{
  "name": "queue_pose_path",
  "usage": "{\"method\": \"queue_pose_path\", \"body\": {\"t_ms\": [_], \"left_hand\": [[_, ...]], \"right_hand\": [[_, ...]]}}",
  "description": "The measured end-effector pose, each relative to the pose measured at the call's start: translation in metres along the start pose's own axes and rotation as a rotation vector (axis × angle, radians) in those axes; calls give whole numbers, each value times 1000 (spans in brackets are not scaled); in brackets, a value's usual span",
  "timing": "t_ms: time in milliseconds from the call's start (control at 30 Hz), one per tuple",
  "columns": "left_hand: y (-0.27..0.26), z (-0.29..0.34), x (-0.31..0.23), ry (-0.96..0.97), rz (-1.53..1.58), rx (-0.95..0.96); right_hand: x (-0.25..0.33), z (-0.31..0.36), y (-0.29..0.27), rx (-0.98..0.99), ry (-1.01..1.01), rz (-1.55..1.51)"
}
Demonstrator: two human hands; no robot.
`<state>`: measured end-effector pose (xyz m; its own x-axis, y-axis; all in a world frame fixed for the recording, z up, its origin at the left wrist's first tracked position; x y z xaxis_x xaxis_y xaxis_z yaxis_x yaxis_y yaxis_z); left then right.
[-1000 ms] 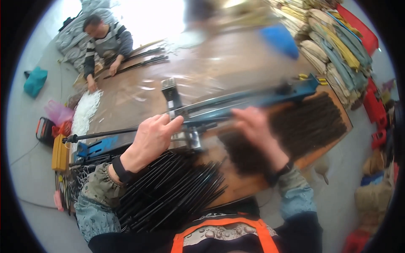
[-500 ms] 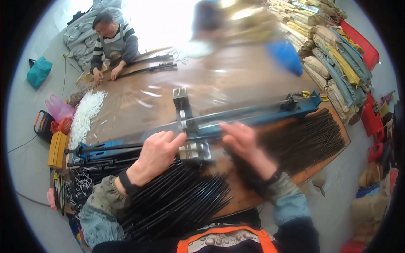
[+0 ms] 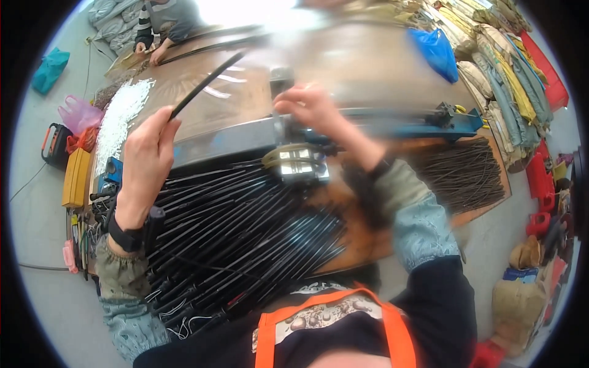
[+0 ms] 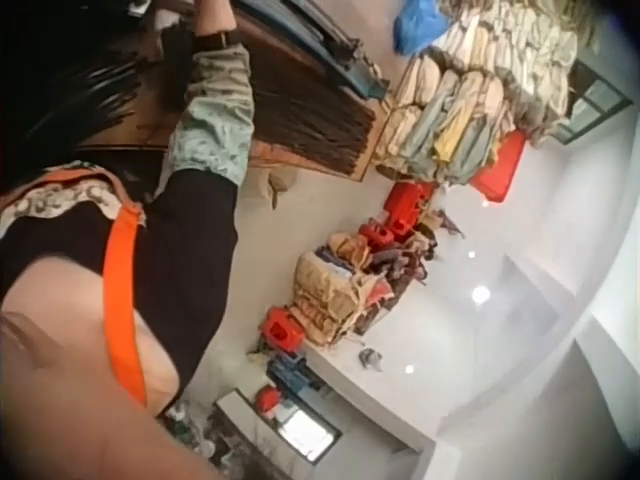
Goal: The person picks up a rod, inserts it into a machine, and pulls a lever to attach a spring before placing it on a pile. They then gather a bundle of thin sticks and position them into a slot on the machine.
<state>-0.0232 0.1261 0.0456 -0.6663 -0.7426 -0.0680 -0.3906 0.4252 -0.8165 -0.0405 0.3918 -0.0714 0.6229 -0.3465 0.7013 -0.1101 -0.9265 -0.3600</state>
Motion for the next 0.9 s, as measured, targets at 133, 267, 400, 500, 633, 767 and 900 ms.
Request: {"method": "queue_pose_path", "body": {"t_ms": [133,267,400,500,633,767,900], "left_hand": [[2,36,38,-39,-69,22],[7,52,58,-97,-99,68],[19,41,58,-36,-55,32],[30,32,56,-54,-29,84],[80,40,48,119,-139,246],[134,-1,-25,319,97,215],[162,-5,-33,186,69,307]], "right_hand": [[3,-2,21,59,-182,176],[13,-7,45,193,-281,373],[27,-7,43,151,-363,540],[16,14,6,92,-265,699],[6,63,-70,40,-170,839],[25,97,-130,-82,-50,863],[14,104,-133,-50,-43,896]]}}
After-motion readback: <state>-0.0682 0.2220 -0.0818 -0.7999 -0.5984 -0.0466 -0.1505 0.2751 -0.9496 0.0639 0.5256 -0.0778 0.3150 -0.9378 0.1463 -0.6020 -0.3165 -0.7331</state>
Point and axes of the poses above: each hand's wrist, its own z-axis away from the middle knuckle, its own y-axis out of the palm, x = y × z, the point moved 8 cm from there along -z, towards the middle knuckle, and after that the axes turned 13 degrees about -z, right-handed, at the moved point
